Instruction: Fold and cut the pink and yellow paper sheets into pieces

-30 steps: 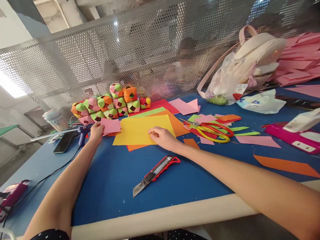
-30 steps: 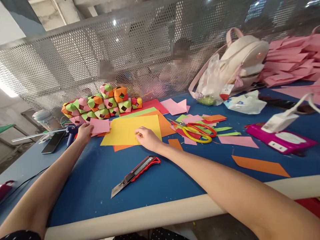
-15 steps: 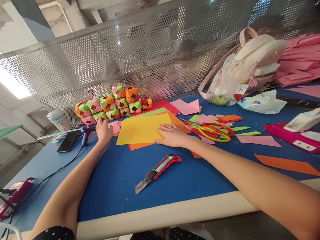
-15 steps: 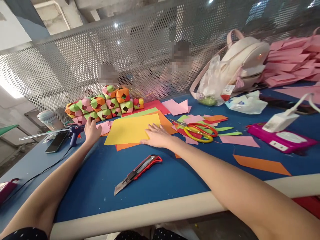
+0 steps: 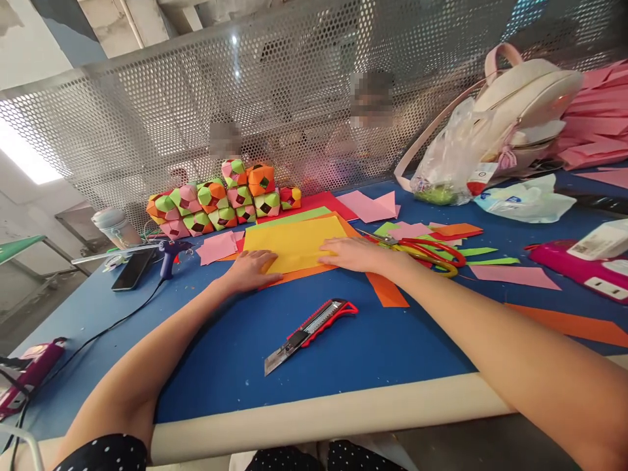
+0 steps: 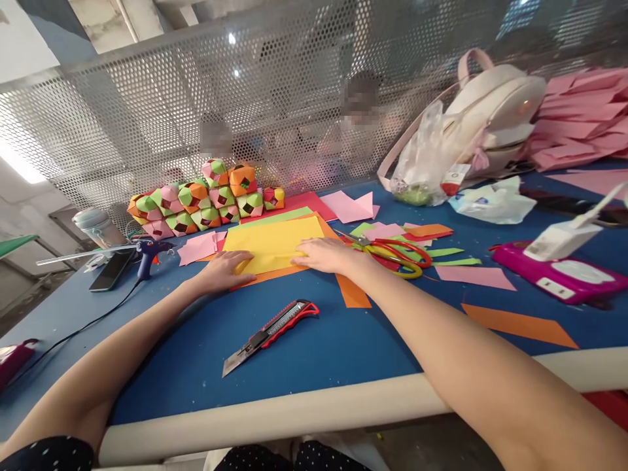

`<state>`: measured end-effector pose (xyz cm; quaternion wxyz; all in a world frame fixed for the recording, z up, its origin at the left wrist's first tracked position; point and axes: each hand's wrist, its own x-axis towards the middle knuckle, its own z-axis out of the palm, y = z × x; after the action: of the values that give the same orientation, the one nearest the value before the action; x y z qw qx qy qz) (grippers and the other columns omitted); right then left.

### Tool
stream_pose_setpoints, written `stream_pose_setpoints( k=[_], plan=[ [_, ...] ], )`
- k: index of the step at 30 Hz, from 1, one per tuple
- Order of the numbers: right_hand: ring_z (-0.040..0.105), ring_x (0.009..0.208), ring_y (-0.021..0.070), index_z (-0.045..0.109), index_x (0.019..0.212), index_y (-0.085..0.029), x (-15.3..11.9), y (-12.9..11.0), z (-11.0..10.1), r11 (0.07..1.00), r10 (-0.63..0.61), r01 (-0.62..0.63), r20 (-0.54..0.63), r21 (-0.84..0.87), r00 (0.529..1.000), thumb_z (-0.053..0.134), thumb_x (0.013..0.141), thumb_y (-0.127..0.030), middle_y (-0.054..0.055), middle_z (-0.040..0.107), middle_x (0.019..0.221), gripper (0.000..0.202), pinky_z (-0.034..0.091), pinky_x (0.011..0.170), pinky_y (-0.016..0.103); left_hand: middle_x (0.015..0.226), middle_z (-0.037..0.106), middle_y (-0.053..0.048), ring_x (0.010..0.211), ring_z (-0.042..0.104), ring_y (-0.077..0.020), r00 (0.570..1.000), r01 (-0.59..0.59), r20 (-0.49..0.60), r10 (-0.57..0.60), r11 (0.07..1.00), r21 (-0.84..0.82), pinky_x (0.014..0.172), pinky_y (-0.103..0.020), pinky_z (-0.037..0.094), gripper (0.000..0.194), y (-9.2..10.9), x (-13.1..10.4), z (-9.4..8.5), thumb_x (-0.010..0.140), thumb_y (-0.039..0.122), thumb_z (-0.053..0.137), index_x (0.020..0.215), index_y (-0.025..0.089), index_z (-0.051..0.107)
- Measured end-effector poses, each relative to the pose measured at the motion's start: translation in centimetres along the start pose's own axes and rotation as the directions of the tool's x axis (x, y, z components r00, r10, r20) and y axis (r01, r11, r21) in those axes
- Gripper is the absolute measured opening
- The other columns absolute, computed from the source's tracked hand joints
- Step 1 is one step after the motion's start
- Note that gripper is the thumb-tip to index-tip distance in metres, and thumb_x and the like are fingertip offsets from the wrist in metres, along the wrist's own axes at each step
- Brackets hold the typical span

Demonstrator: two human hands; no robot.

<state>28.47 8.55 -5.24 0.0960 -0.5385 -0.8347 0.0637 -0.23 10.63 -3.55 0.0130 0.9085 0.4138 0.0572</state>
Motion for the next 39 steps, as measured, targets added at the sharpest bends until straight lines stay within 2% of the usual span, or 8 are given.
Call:
stream_pose_setpoints(
  k=[7, 13, 17, 23, 28, 32, 35, 39],
  plan=[
    [0.067, 0.083, 0.0235, 0.071, 0.093, -0.025, -0.7, 0.2, -1.6, 0.998, -0.009, 0.009, -0.006, 0.062, 1.000, 0.035, 0.096, -0.047, 0.006, 0.073, 0.091, 0.043, 0.047, 0.069, 0.032, 0.130, 0.060, -0.008, 0.108, 0.063, -0.0264, 0.996, -0.047, -0.077, 0.050, 0.998, 0.052, 0.088, -0.034, 0.049, 0.048, 0.0, -0.1, 0.1, 0.082, 0.026, 0.054, 0.131, 0.025, 0.054],
    [0.052, 0.124, 0.0338, 0.062, 0.124, -0.014, -0.8, -2.4, -1.3, 0.996, -0.089, 0.092, -0.184, 0.007, 0.979, 0.047, 0.090, -0.054, 0.015, 0.059, 0.133, 0.054, 0.041, 0.100, 0.046, 0.107, 0.070, -0.011, 0.091, 0.067, -0.0243, 0.987, 0.000, -0.163, 0.011, 0.998, 0.068, 0.074, -0.031, 0.050, 0.037, -0.1, 0.3, -0.2, 0.089, 0.017, 0.039, 0.118, 0.020, 0.062],
    [0.054, 0.121, 0.0334, 0.061, 0.127, -0.016, -1.0, -4.5, -0.6, 0.981, -0.189, 0.195, -0.169, 0.022, 0.967, 0.055, 0.088, -0.047, 0.014, 0.061, 0.130, 0.050, 0.041, 0.101, 0.048, 0.105, 0.071, -0.009, 0.089, 0.068, -0.0229, 0.982, -0.045, -0.182, 0.056, 0.997, 0.061, 0.072, -0.029, 0.050, 0.036, 0.8, 0.2, 0.4, 0.090, 0.018, 0.041, 0.118, 0.023, 0.062],
    [0.060, 0.116, 0.0261, 0.066, 0.117, -0.023, 0.0, -2.4, -0.9, 0.935, 0.025, 0.032, -0.155, 0.353, 0.988, 0.042, 0.094, -0.052, 0.007, 0.066, 0.124, 0.044, 0.046, 0.097, 0.039, 0.124, 0.065, -0.013, 0.112, 0.062, -0.0279, 0.952, -0.146, -0.264, 0.155, 0.988, 0.054, 0.094, -0.042, 0.047, 0.040, 1.7, -0.2, 0.7, 0.090, 0.016, 0.038, 0.123, 0.020, 0.060],
    [0.059, 0.117, 0.0324, 0.066, 0.118, -0.015, 0.4, 0.6, -1.8, 0.917, 0.163, -0.088, -0.164, 0.389, 0.973, 0.041, 0.095, -0.049, 0.017, 0.063, 0.127, 0.048, 0.044, 0.099, 0.049, 0.129, 0.063, -0.012, 0.122, 0.056, -0.0276, 0.874, -0.275, -0.403, 0.271, 0.960, 0.050, 0.105, -0.045, 0.039, 0.037, 2.1, -0.4, -0.5, 0.092, 0.017, 0.040, 0.120, 0.021, 0.063],
    [0.056, 0.121, 0.0254, 0.058, 0.129, -0.023, -0.6, -1.3, -2.7, 0.904, 0.021, 0.053, -0.166, 0.425, 0.986, 0.045, 0.092, -0.053, 0.007, 0.057, 0.136, 0.049, 0.047, 0.099, 0.040, 0.120, 0.067, -0.012, 0.111, 0.062, -0.0277, 0.880, -0.167, -0.456, 0.135, 0.985, -0.030, 0.101, -0.044, 0.042, 0.034, 2.1, -0.3, -1.2, 0.089, 0.019, 0.044, 0.116, 0.020, 0.065],
    [0.061, 0.114, 0.0258, 0.064, 0.121, -0.026, -1.1, -4.0, -2.5, 0.940, -0.085, 0.164, -0.260, 0.299, 0.962, 0.058, 0.087, -0.038, 0.004, 0.064, 0.127, 0.036, 0.049, 0.093, 0.037, 0.113, 0.070, -0.010, 0.106, 0.063, -0.0267, 0.884, -0.095, -0.466, 0.046, 0.992, -0.083, 0.098, -0.042, 0.045, 0.034, 2.0, -0.1, -1.5, 0.088, 0.021, 0.044, 0.115, 0.021, 0.065],
    [0.068, 0.086, 0.0239, 0.072, 0.093, -0.021, -0.8, -5.5, -1.7, 0.983, -0.011, 0.080, -0.384, 0.165, 0.923, 0.042, 0.092, -0.018, 0.007, 0.073, 0.087, 0.030, 0.049, 0.076, 0.035, 0.136, 0.055, -0.007, 0.128, 0.047, -0.0258, 0.788, -0.046, -0.589, -0.179, 0.937, -0.346, 0.111, -0.041, 0.033, 0.046, 1.2, 0.8, -2.1, 0.080, 0.018, 0.053, 0.126, 0.023, 0.055]
  ],
)
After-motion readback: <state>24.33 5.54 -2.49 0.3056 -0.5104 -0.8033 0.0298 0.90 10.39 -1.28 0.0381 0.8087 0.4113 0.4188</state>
